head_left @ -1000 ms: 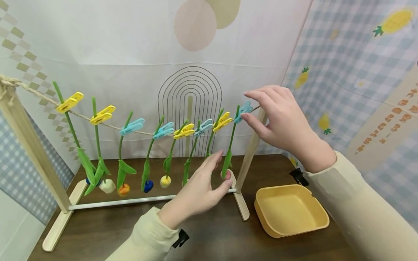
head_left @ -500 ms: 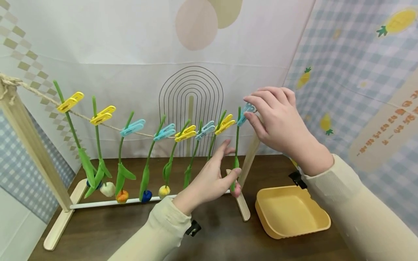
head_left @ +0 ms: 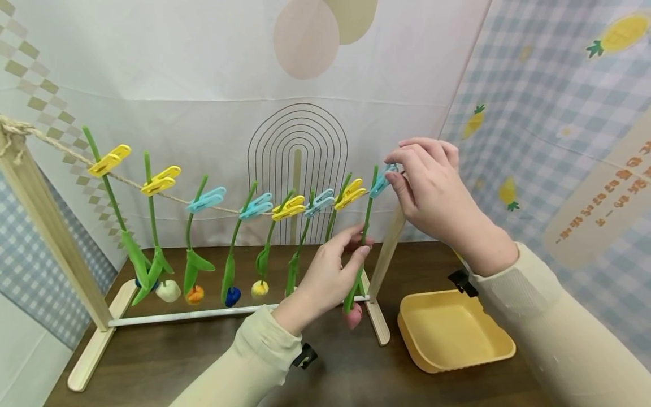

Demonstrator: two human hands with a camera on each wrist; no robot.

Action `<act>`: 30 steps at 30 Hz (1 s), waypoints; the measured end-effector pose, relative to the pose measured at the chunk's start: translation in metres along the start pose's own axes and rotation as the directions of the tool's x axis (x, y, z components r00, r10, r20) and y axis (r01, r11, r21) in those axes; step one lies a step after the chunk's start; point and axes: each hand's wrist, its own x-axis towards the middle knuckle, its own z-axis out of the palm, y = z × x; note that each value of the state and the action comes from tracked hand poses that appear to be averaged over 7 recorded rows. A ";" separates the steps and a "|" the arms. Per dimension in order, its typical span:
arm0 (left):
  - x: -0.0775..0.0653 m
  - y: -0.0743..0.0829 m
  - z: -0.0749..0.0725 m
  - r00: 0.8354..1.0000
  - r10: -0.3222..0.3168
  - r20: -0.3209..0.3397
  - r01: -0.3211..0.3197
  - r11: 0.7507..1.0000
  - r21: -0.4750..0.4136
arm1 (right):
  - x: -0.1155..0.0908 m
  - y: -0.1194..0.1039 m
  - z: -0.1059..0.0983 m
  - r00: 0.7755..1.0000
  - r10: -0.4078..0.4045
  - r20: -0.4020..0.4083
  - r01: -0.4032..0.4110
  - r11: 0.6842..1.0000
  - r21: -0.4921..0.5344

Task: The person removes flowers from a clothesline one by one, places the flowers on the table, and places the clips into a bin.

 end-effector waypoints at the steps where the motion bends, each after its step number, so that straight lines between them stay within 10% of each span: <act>1: 0.000 0.001 0.000 1.000 0.004 -0.012 -0.004 1.000 0.007 | 0.000 0.000 0.000 1.000 0.002 0.001 -0.002 1.000 0.011; 13: 0.004 0.007 0.002 0.996 -0.050 -0.079 0.040 0.991 -0.124 | -0.002 -0.009 -0.004 0.998 -0.061 -0.021 0.062 0.995 0.080; 22: -0.005 0.006 -0.003 0.996 -0.043 -0.074 0.039 0.998 -0.051 | -0.001 -0.015 -0.006 0.985 -0.077 -0.154 0.096 0.988 0.123; 30: -0.023 0.007 -0.011 0.986 -0.165 0.024 0.166 0.983 -0.073 | -0.003 -0.013 -0.013 0.968 -0.049 -0.248 0.082 0.989 0.126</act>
